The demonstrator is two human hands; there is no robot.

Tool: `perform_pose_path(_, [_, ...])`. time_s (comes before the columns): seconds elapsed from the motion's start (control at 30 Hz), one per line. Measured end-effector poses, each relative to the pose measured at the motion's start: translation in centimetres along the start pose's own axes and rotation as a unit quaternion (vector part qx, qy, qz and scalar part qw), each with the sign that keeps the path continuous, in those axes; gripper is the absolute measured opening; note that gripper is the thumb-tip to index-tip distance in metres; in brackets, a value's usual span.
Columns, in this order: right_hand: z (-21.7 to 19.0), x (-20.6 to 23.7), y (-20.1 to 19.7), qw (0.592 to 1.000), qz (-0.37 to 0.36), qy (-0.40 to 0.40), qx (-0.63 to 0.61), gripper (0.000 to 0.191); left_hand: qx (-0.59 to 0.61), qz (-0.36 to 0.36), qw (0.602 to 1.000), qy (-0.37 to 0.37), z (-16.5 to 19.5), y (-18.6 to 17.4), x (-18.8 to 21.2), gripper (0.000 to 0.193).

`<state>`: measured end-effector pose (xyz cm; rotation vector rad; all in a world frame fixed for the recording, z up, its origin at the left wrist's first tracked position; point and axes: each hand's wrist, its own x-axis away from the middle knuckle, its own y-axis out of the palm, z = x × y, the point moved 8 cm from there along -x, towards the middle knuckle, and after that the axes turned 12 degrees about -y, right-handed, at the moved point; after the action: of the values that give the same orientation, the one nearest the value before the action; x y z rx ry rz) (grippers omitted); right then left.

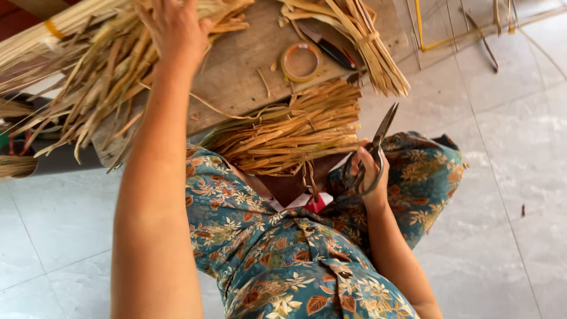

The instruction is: The person sits on the floor and uses shears to cut dried plant strips into shorter pieces. They repeatedly pick up a strip, trim it, and place the cut pieces onto a growing pile on the wooden board.

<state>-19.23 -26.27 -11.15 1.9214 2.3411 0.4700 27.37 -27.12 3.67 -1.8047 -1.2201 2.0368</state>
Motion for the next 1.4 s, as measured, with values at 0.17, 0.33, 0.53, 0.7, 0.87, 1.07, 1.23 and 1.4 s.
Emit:
perform_pose_path(0.17, [0.4,0.2,-0.1,0.999,0.052,0.014,0.001,0.024,0.277,-0.387,0.875,-0.092,10.3,1.4,10.4,0.012])
perform_pose_path(0.33, [0.4,0.1,1.1,0.998,0.048,0.017,-0.019,0.025,0.397,-0.391,0.830,-0.017,19.6,-2.9,14.8,0.020])
perform_pose_path(0.53, [0.5,0.3,1.9,1.000,0.025,0.005,0.000,0.026,0.276,-0.346,0.896,-0.035,23.8,-2.2,14.1,0.029])
perform_pose_path(0.7, [0.3,0.5,2.0,1.000,0.022,0.004,-0.015,0.027,0.260,-0.373,0.889,-0.048,23.9,-1.8,13.0,0.024])
perform_pose_path(0.87, [0.5,0.2,2.3,0.999,0.030,0.008,-0.033,0.029,0.426,-0.294,0.855,-0.030,24.6,-5.0,9.1,0.026])
perform_pose_path(1.07, [0.9,-0.3,2.4,1.000,0.021,-0.002,-0.019,0.030,0.744,-0.284,0.597,-0.097,24.4,-11.3,0.7,0.022])
perform_pose_path(1.23, [0.2,0.0,2.7,0.998,-0.016,-0.058,0.027,0.032,0.784,-0.349,0.489,-0.154,21.8,-16.2,-1.9,0.039])
perform_pose_path(1.4, [-3.1,1.1,4.3,0.986,-0.072,-0.115,0.097,0.056,0.773,-0.324,0.504,-0.208,19.3,-18.2,2.2,0.031])
